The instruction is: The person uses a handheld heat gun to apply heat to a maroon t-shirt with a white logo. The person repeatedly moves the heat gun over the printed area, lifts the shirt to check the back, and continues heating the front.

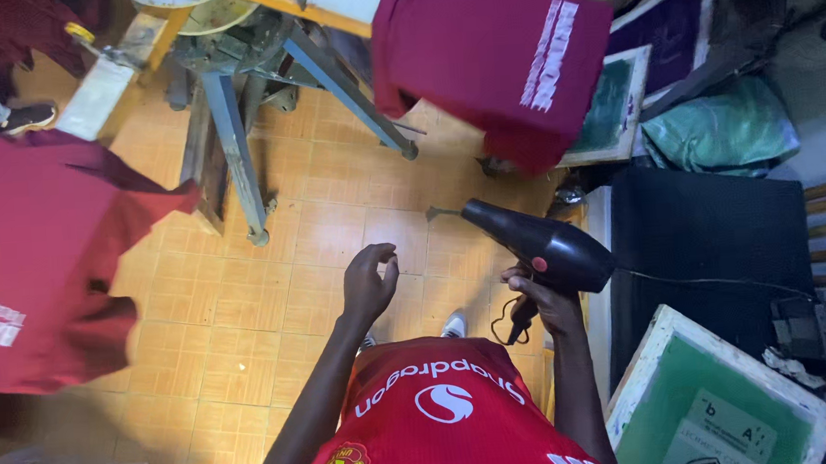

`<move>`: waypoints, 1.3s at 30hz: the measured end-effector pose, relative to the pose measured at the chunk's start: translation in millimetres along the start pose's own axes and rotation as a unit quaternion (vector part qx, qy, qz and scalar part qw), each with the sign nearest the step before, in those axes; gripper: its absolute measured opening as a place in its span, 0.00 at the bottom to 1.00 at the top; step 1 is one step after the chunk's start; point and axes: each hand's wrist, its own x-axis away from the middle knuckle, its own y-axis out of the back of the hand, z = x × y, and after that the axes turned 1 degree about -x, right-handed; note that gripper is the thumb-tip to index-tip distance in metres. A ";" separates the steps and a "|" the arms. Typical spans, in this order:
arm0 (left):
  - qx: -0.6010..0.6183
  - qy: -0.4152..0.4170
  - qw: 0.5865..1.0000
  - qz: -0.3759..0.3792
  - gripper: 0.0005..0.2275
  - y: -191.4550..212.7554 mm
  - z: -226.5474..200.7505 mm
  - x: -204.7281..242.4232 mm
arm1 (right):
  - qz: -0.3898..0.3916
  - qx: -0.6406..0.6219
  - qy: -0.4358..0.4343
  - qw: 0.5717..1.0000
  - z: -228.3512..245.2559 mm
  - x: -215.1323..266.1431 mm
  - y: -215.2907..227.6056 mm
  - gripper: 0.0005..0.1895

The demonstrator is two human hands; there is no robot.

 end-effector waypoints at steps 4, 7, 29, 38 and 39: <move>-0.001 -0.017 1.000 0.025 0.09 -6.7 -4.2 -13.0 | -0.052 0.022 0.043 0.998 3.1 -13.6 8.1 0.13; -0.007 -0.014 0.997 0.079 0.12 -10.4 -4.1 -18.8 | -0.115 0.075 0.070 0.988 12.2 -14.1 1.1 0.21; -0.127 -0.005 0.986 0.111 0.53 14.0 59.3 -3.7 | -0.016 0.506 -0.044 0.861 41.0 -55.8 -95.1 0.27; -0.143 0.089 0.971 0.170 0.54 25.5 55.8 3.0 | -0.164 0.537 0.044 0.826 130.5 -71.9 -74.4 0.21; -0.154 0.081 0.972 0.160 0.54 24.9 58.4 3.9 | -0.175 0.548 0.058 0.816 141.9 -68.3 -81.5 0.20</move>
